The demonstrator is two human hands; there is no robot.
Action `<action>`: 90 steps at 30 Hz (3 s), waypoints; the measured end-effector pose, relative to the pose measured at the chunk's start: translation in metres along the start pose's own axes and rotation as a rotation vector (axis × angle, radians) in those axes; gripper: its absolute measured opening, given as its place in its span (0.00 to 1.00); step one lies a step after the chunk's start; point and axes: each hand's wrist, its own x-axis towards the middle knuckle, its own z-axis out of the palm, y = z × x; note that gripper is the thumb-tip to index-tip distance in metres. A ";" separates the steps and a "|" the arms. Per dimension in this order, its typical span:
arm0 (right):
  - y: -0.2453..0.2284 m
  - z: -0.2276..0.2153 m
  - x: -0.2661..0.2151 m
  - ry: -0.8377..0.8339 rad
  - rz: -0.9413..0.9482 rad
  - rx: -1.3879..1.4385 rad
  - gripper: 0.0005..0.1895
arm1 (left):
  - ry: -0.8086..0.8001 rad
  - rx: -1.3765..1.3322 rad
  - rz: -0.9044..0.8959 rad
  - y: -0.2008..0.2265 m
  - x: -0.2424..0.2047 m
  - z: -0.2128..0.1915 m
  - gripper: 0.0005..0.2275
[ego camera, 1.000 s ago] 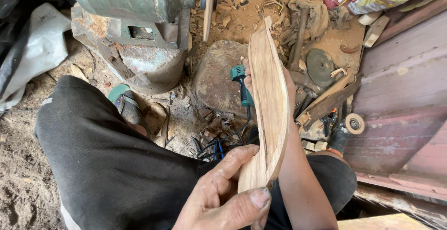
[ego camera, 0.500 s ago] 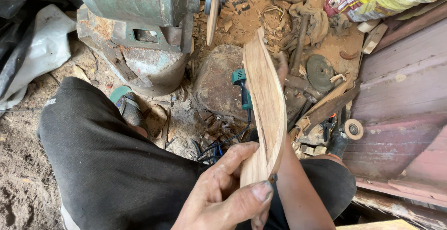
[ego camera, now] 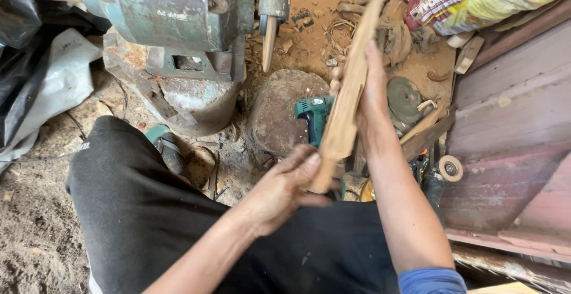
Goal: The person uses a bench grinder to shape a long, thin piece of wood. They hold the wood with both hands and repeatedly press it against the rotating grinding wheel, rotating and repositioning the wood to smooth its edges and surfaces.
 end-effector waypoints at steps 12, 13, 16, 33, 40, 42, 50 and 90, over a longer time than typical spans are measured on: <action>0.074 -0.035 0.073 -0.235 0.368 0.252 0.33 | -0.057 -0.628 -0.010 -0.001 0.025 0.025 0.08; 0.075 -0.034 0.075 -0.230 0.369 0.254 0.32 | -0.051 -0.627 -0.009 0.000 0.025 0.024 0.08; 0.076 -0.025 0.075 -0.217 0.381 0.260 0.31 | -0.038 -0.614 -0.016 0.004 0.027 0.021 0.08; 0.112 0.050 0.118 -0.187 0.220 0.077 0.27 | 0.301 -0.556 -0.001 0.004 0.084 -0.042 0.06; 0.142 0.074 0.152 -0.053 0.136 -0.029 0.23 | 0.532 -0.483 0.027 -0.006 0.124 -0.084 0.10; 0.149 0.081 0.161 -0.077 0.101 0.026 0.20 | 0.529 -0.493 0.066 -0.006 0.133 -0.091 0.09; 0.171 0.087 0.181 -0.115 0.104 0.145 0.18 | 0.554 -0.477 0.075 0.001 0.143 -0.100 0.08; 0.096 0.101 -0.005 -0.023 0.162 -0.383 0.31 | 0.557 -0.494 0.021 -0.042 0.016 -0.032 0.08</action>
